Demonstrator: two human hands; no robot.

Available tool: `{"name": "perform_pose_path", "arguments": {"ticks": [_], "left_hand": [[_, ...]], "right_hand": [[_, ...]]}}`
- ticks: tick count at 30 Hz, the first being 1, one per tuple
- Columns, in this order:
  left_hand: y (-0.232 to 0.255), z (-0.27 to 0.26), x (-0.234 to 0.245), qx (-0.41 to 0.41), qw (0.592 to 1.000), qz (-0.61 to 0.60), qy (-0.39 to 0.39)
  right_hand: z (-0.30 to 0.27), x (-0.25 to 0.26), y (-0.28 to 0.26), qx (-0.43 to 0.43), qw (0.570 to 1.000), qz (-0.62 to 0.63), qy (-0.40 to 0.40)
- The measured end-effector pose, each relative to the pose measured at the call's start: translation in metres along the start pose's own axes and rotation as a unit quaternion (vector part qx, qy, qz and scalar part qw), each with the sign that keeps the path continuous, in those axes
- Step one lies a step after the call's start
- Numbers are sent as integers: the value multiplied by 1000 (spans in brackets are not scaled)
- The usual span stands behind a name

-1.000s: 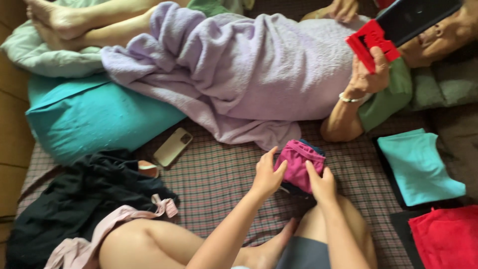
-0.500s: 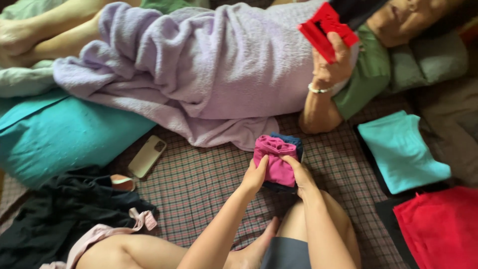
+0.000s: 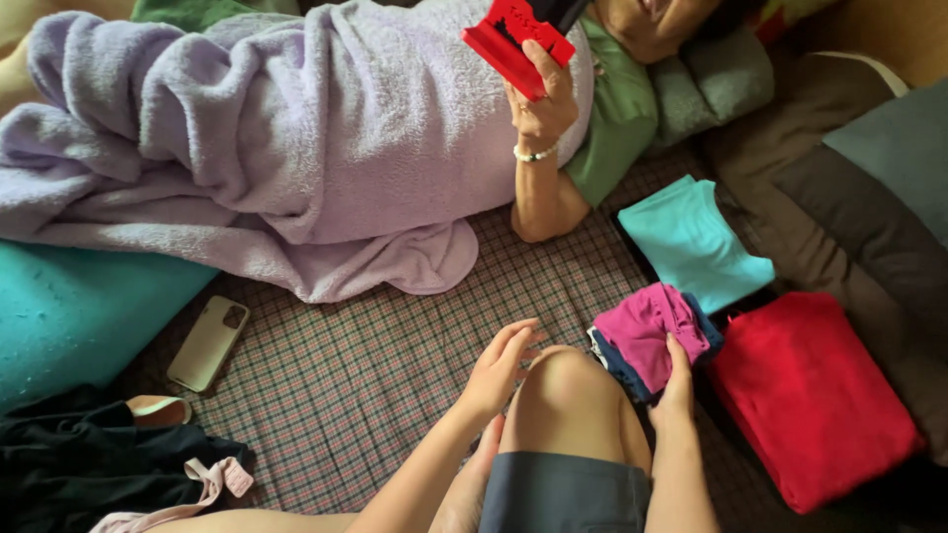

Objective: Fold laundry, including underwear and bras, on a bed.

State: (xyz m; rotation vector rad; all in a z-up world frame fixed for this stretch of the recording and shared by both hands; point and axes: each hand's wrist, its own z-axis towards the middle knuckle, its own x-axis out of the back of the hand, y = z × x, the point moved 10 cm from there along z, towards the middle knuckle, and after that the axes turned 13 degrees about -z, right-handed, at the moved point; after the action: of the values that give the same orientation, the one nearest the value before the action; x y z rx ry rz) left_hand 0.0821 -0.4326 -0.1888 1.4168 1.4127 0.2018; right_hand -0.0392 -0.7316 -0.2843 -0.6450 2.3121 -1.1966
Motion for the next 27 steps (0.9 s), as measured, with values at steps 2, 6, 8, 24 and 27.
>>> {"name": "perform_pose_path", "arguments": {"ticks": [2, 6, 8, 24, 27], "left_hand": [[-14, -11, 10, 0, 999, -32, 10], [-49, -37, 57, -42, 989, -142, 14], [-45, -70, 83, -42, 990, -122, 55], [175, -390, 254, -316, 684, 415, 510], [217, -442, 276, -213, 441, 583, 649]], "right_hand": [[-16, -9, -16, -12, 1000, -14, -9], [-18, -3, -15, -32, 996, -63, 54], [-43, 18, -31, 121, 941, -239, 205], [-375, -391, 209, 318, 617, -511, -507], [-364, -388, 259, 300, 610, -512, -526]]}}
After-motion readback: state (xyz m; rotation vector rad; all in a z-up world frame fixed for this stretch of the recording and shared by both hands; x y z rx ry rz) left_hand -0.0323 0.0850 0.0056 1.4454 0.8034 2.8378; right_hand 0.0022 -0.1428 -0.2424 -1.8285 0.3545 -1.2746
